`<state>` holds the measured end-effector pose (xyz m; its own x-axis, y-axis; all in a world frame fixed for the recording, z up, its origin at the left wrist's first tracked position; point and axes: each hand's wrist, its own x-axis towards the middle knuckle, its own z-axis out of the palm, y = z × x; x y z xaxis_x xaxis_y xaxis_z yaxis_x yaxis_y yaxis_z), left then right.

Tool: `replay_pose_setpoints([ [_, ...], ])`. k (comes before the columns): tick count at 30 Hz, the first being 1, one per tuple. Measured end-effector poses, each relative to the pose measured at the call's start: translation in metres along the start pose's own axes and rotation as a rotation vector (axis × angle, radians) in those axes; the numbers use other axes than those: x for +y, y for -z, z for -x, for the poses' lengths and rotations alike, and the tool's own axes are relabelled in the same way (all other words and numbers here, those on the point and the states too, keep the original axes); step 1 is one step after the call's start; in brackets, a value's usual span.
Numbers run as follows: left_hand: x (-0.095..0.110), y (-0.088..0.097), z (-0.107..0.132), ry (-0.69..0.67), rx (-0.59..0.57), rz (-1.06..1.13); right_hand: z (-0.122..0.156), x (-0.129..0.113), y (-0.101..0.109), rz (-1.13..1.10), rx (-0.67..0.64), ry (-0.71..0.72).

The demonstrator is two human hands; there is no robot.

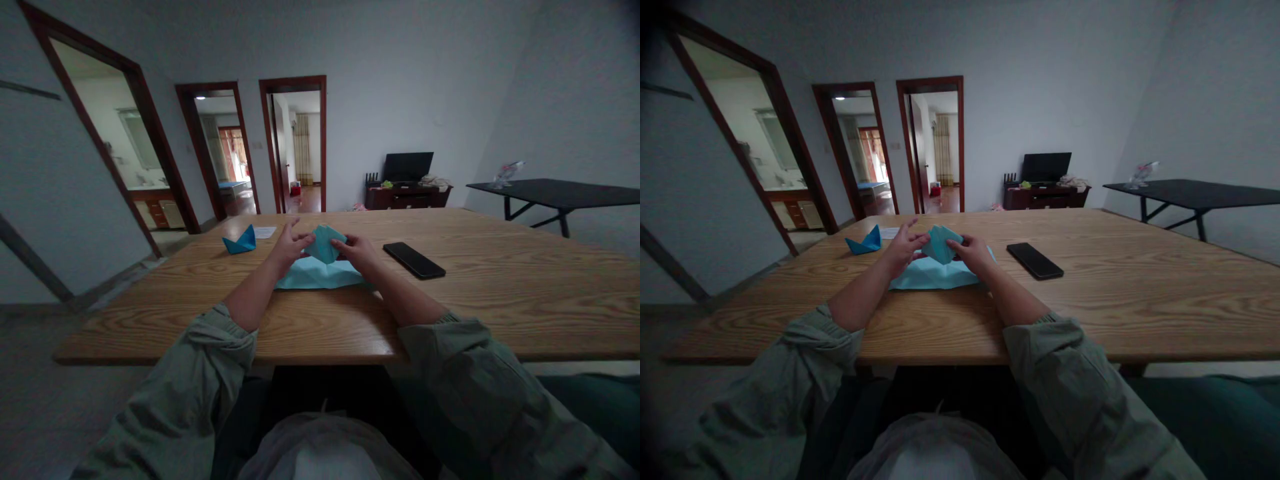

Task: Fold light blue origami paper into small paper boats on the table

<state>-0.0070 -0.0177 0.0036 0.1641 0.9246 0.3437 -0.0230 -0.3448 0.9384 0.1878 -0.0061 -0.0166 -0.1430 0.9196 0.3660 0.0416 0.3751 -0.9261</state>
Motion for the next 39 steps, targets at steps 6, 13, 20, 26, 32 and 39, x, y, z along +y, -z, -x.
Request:
replay_pose_setpoints([
  [6,-0.003,-0.003,0.004,0.059,-0.212,-0.106,0.002,0.001,-0.001,-0.098,-0.063,-0.127],
  [13,-0.004,0.006,0.002,-0.054,-0.071,-0.248,0.008,-0.007,0.001,0.261,-0.146,-0.022],
  [20,-0.004,-0.001,0.005,0.029,-0.088,-0.102,0.005,0.002,-0.001,0.233,-0.244,-0.025],
  [26,-0.005,-0.005,0.006,0.089,-0.122,-0.086,0.001,0.011,-0.001,0.266,-0.151,0.034],
  [32,-0.007,-0.003,0.004,0.124,0.008,-0.17,0.01,0.007,-0.004,0.611,0.003,0.321],
  [39,-0.007,-0.004,0.003,0.196,-0.021,-0.079,0.019,0.007,-0.015,0.917,-0.195,0.502],
])
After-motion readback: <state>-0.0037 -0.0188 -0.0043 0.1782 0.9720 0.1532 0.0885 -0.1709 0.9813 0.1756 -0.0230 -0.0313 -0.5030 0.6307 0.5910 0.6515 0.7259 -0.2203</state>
